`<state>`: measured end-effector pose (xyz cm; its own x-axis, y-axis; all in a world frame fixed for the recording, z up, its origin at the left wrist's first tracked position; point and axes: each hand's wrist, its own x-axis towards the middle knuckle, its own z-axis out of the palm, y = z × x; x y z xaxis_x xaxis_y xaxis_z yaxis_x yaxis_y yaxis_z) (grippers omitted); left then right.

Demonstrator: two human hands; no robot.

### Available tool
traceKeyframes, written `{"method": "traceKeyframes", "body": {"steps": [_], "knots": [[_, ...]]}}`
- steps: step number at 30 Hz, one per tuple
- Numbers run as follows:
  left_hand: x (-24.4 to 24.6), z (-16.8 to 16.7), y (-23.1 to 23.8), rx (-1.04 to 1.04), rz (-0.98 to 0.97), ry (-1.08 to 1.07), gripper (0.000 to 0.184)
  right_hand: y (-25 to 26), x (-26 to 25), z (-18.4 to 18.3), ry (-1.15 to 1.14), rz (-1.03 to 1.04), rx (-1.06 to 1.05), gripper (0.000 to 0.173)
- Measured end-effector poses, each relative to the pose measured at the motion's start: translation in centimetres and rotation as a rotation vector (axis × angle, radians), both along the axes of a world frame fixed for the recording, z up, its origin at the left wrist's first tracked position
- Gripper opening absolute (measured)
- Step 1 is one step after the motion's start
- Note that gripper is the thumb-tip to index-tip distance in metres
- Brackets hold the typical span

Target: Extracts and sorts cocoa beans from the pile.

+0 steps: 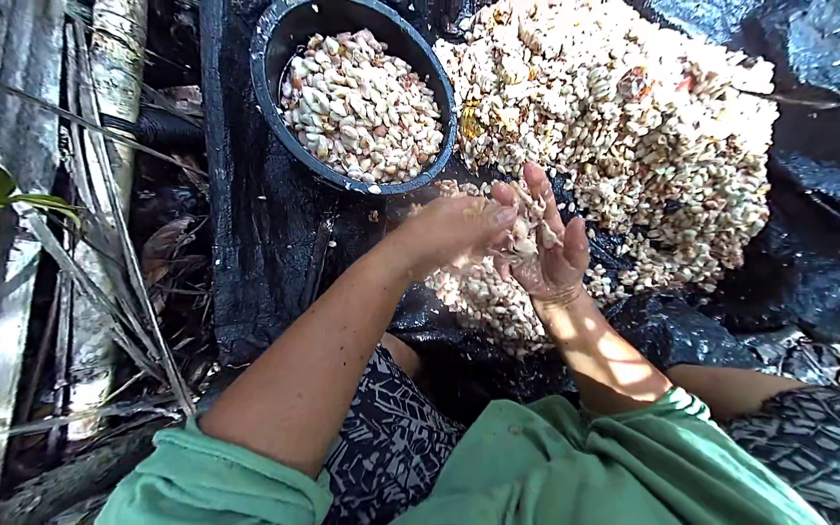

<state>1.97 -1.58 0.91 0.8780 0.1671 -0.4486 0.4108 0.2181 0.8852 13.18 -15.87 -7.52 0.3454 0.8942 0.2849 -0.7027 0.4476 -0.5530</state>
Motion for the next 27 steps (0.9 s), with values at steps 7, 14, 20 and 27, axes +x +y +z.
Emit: {"method": "traceKeyframes", "body": {"steps": [7, 14, 20, 27], "knots": [[0.8, 0.5, 0.1, 0.394, -0.255, 0.058, 0.019, -0.9, 0.6, 1.0, -0.192, -0.013, -0.154, 0.091], [1.2, 1.1, 0.1, 0.607, -0.375, 0.139, 0.025, -1.0, 1.5, 0.1, -0.123, -0.154, -0.237, 0.043], [0.7, 0.0, 1.1, 0.598, -0.089, 0.2, 0.025, -1.3, 2.8, -1.0, -0.12, -0.267, -0.372, 0.023], [1.1, 0.6, 0.5, 0.318, 0.248, 0.118, 0.034, -1.3, 2.8, -0.2, -0.164, -0.152, -0.362, 0.082]]}}
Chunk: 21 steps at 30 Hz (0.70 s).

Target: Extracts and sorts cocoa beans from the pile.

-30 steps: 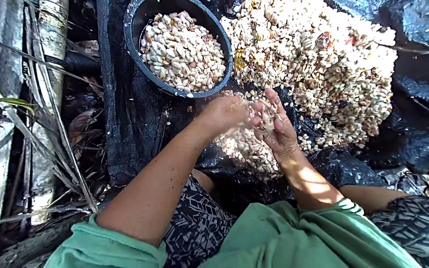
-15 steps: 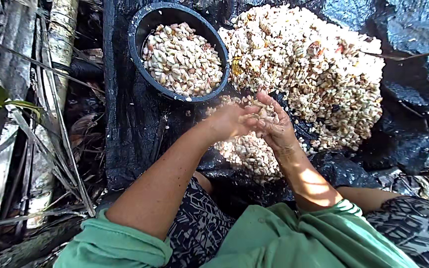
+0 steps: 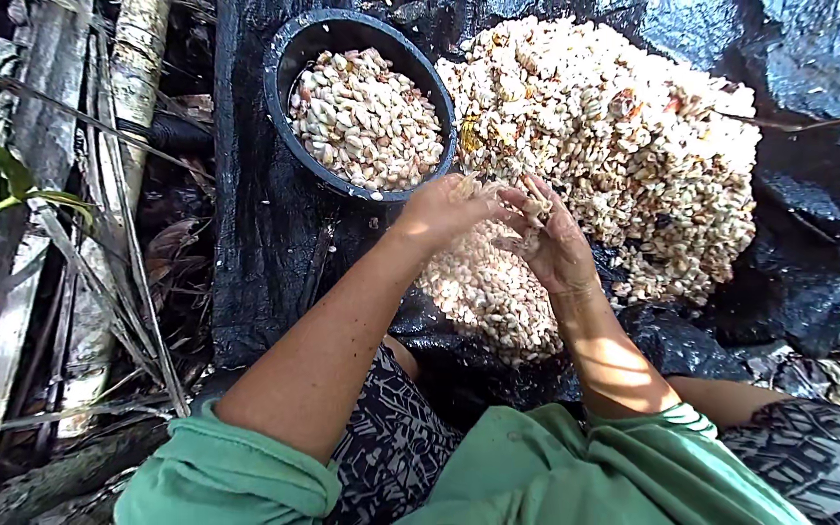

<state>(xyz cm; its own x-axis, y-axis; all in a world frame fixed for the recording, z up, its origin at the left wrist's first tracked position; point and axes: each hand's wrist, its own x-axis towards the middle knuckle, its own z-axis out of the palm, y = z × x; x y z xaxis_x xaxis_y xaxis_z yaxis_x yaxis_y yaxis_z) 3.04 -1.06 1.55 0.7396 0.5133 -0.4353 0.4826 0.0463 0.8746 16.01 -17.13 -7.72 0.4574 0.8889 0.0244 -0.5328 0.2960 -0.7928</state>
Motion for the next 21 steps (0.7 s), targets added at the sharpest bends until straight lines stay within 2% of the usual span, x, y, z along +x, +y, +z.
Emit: {"method": "traceKeyframes", "body": {"steps": [5, 10, 13, 15, 18, 21], "knots": [[0.9, -0.7, -0.3, 0.185, -0.116, 0.084, 0.032, 1.5, -1.1, 1.1, -0.045, 0.058, -0.006, 0.088], [0.7, -0.9, -0.2, 0.137, -0.16, 0.062, 0.038, 2.7, -2.2, 1.4, -0.1, 0.07, -0.036, 0.084], [0.6, -0.6, -0.5, 0.155, -0.206, 0.052, 0.045, 3.1, -2.9, 2.0, -0.249, 0.07, -0.109, 0.087], [0.7, -0.9, -0.8, 0.24, -0.24, 0.034, 0.041, 3.4, -3.2, 2.3, -0.313, 0.072, -0.145, 0.091], [0.8, -0.4, -1.0, 0.307, -0.245, 0.046, 0.026, 3.7, -3.2, 2.5, -0.35, 0.078, -0.155, 0.092], [0.6, 0.1, -0.1, 0.235, -0.173, 0.05, 0.025, 3.2, -2.6, 2.5, -0.51, 0.07, -0.165, 0.078]]}}
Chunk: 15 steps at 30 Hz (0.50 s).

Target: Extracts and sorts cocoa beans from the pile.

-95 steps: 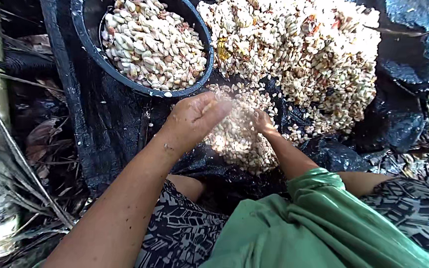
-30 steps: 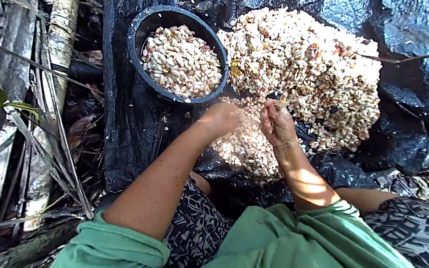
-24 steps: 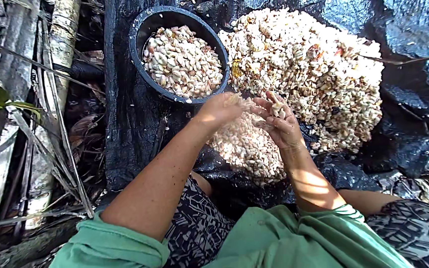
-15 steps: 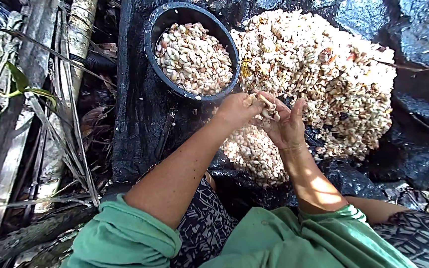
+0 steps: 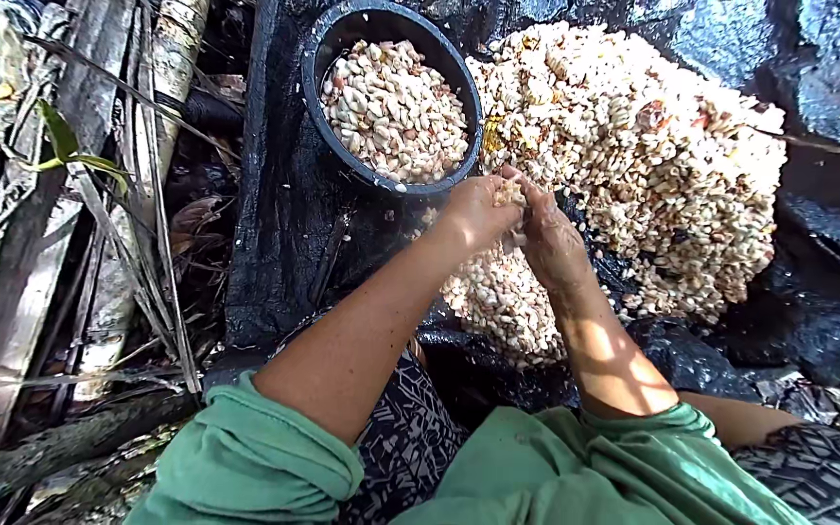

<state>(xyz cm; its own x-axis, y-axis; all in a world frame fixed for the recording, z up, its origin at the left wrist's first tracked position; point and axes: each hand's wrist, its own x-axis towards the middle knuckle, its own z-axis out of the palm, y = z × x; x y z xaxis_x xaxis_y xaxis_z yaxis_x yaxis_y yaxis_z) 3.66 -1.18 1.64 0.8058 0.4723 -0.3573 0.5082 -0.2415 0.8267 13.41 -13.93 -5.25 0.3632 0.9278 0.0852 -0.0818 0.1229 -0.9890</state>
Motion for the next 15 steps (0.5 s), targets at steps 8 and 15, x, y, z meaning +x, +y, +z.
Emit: {"method": "traceKeyframes", "body": {"steps": [8, 15], "knots": [[-0.6, 0.6, 0.8, -0.109, 0.214, -0.119, 0.028, 0.3, 1.3, -0.5, -0.276, 0.021, 0.016, 0.026], [-0.8, 0.8, 0.7, -0.267, 0.309, -0.217, 0.028, 0.0, 1.6, -0.1, -0.446, 0.049, 0.091, 0.036]]}}
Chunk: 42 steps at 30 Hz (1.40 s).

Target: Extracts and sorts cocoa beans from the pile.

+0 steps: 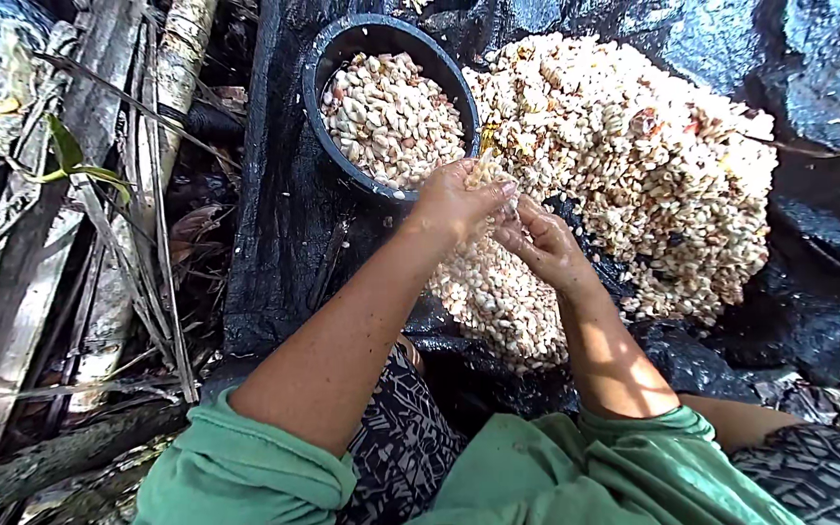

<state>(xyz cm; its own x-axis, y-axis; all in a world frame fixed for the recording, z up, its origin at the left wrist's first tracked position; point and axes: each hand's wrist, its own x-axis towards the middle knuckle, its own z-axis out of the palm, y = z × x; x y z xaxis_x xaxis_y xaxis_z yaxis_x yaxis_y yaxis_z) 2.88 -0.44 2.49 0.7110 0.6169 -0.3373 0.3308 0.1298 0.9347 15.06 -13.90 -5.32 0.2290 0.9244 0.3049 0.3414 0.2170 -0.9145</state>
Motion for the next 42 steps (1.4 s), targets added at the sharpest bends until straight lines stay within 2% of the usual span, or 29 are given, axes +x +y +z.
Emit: {"method": "traceKeyframes", "body": {"steps": [1, 2, 7, 10, 13, 17, 19, 22, 25, 26, 29, 31, 32, 33, 35, 37, 39, 42], "knots": [[0.0, 0.0, -0.1, 0.013, -0.004, -0.003, 0.027, -0.1, 0.1, 0.1, 0.056, 0.01, 0.007, 0.044], [0.0, 0.0, -0.1, 0.037, -0.013, -0.008, 0.026, 0.1, 0.0, 0.1, 0.119, 0.002, 0.016, 0.044], [-0.4, 0.1, -0.3, 0.088, -0.058, -0.1, 0.023, 0.2, -0.7, -0.5, 0.283, 0.015, 0.031, 0.021], [-0.6, 0.4, -0.4, 0.054, -0.09, -0.202, 0.021, -0.3, -0.7, -1.0, 0.297, 0.064, 0.09, 0.02], [-0.9, 0.4, -0.4, 0.031, -0.105, -0.239, 0.02, -0.4, -0.4, -1.7, 0.237, 0.063, 0.121, 0.021], [-0.9, 0.3, -0.2, 0.056, -0.099, -0.234, 0.022, 0.2, -0.9, -2.2, 0.182, -0.067, 0.107, 0.02], [-0.9, 0.3, 0.0, 0.149, -0.136, -0.161, 0.034, 0.4, -1.1, -1.6, -0.023, -0.165, 0.064, 0.025], [-0.5, -0.1, -0.2, 0.284, -0.17, 0.054, 0.056, 0.8, -1.7, -0.7, -0.456, -0.286, -0.034, 0.036], [-0.4, -1.0, -0.6, 0.293, -0.21, 0.167, 0.058, 1.0, -2.0, 0.2, -0.672, -0.284, -0.191, 0.039], [-0.5, -1.1, -0.5, 0.286, -0.226, 0.18, 0.056, 1.0, -1.7, 0.4, -0.667, -0.249, -0.218, 0.039], [-0.8, -0.7, 0.0, 0.28, -0.213, 0.192, 0.044, 0.8, -0.5, -0.3, -0.491, -0.077, -0.096, 0.032], [-1.1, -0.9, 0.5, 0.244, -0.141, 0.098, 0.037, 0.8, 0.3, -1.5, -0.338, 0.044, 0.007, 0.027], [-1.2, -1.1, 0.6, 0.181, -0.094, 0.02, 0.036, 0.8, 0.7, -2.7, -0.302, 0.082, -0.022, 0.025], [-1.3, -1.1, 0.7, 0.094, -0.05, -0.046, 0.037, 0.9, 1.1, -4.3, -0.322, 0.091, -0.151, 0.022], [-1.2, -0.5, 0.4, -0.064, 0.041, -0.111, 0.038, 2.0, 1.3, -8.6, -0.438, 0.105, -0.601, 0.025], [-0.9, -0.1, 0.0, -0.205, 0.107, -0.157, 0.037, 3.3, 0.4, -13.8, -0.512, 0.126, -0.876, 0.033], [-0.8, -0.2, -0.1, -0.337, 0.127, -0.223, 0.037, 3.4, -1.1, -17.2, -0.539, 0.138, -0.949, 0.035], [-0.9, -0.2, -0.2, -0.409, 0.133, -0.253, 0.033, 3.1, -2.1, -16.8, -0.469, 0.159, -0.999, 0.035]]}}
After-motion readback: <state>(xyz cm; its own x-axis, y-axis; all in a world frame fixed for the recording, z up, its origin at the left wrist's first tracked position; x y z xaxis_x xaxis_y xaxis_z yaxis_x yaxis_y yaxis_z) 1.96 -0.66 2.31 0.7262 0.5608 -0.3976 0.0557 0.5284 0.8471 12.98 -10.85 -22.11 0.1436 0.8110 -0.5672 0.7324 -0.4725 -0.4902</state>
